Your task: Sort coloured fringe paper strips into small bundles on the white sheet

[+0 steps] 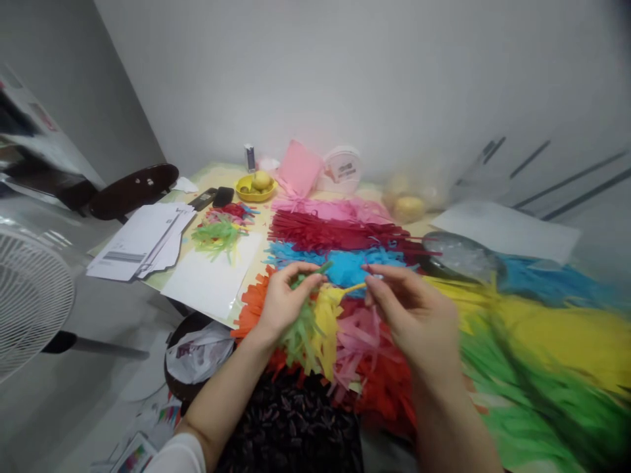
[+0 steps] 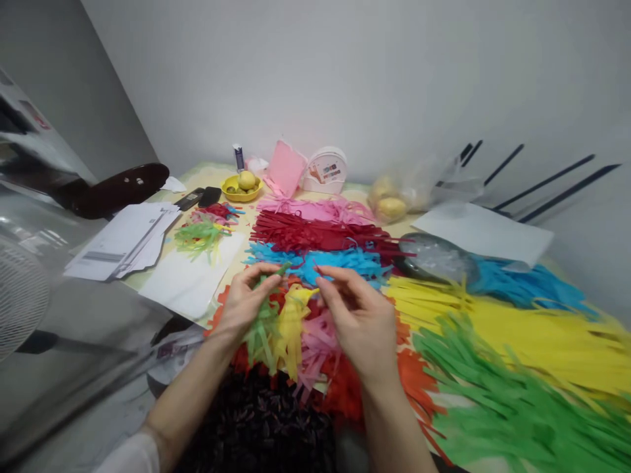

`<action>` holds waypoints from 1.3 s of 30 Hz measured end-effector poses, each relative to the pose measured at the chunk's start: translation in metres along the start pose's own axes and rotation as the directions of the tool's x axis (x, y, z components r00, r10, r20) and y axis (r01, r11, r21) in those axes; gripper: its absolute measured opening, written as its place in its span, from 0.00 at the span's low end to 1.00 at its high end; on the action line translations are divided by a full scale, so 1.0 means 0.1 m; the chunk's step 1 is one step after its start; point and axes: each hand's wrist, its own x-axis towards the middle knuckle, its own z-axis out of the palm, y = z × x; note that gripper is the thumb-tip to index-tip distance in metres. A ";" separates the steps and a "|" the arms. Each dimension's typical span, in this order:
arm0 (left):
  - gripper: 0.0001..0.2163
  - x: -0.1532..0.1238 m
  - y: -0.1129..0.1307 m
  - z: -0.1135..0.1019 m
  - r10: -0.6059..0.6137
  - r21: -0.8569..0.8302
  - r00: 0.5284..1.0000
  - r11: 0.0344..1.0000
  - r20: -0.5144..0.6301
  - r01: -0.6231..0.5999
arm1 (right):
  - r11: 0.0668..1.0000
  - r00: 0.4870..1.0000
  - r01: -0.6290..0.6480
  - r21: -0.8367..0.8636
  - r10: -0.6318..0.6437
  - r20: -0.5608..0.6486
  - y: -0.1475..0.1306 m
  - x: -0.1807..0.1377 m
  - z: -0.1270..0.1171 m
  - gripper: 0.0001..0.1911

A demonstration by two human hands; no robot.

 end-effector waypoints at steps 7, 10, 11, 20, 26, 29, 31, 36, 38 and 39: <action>0.20 0.00 0.02 -0.02 -0.176 -0.349 0.965 0.907 0.194 0.236 | 0.978 0.992 0.077 -0.193 -0.055 0.115 0.01 -0.08 0.05 0.13; 0.19 -0.03 0.02 0.00 -0.204 -0.367 0.961 0.893 0.186 0.261 | 0.975 0.994 0.086 -0.207 -0.069 0.090 -0.02 -0.10 0.06 0.13; 0.19 -0.03 0.02 0.00 -0.211 -0.368 0.960 0.890 0.186 0.267 | 0.973 0.994 0.090 -0.214 -0.073 0.086 -0.03 -0.11 0.06 0.13; 0.20 -0.03 0.04 0.03 -0.214 -0.369 0.961 0.891 0.173 0.265 | 0.953 0.993 0.103 -0.284 -0.084 0.079 -0.08 -0.12 0.02 0.13; 0.21 -0.02 0.03 0.05 -0.208 -0.383 0.963 0.886 0.174 0.260 | 0.972 0.996 0.060 -0.227 -0.041 0.085 -0.08 -0.10 0.01 0.13; 0.21 -0.02 0.04 0.06 -0.222 -0.387 0.959 0.880 0.176 0.275 | 0.975 0.997 0.055 -0.217 -0.041 0.071 -0.09 -0.10 0.02 0.13; 0.21 -0.02 0.04 0.07 -0.233 -0.390 0.958 0.877 0.166 0.280 | 0.976 0.997 0.054 -0.212 -0.040 0.069 -0.09 -0.10 0.02 0.13; 0.21 -0.02 0.04 0.10 -0.223 -0.394 0.962 0.879 0.156 0.268 | 0.983 0.996 0.017 -0.182 0.000 0.093 -0.07 -0.10 0.00 0.13; 0.20 -0.02 0.03 0.11 -0.213 -0.389 0.965 0.885 0.151 0.256 | 0.985 0.995 0.004 -0.174 0.013 0.095 -0.06 -0.10 0.00 0.13; 0.20 -0.02 0.02 0.11 -0.204 -0.382 0.968 0.891 0.148 0.246 | 0.986 0.995 -0.001 -0.168 0.018 0.099 -0.05 -0.10 0.00 0.13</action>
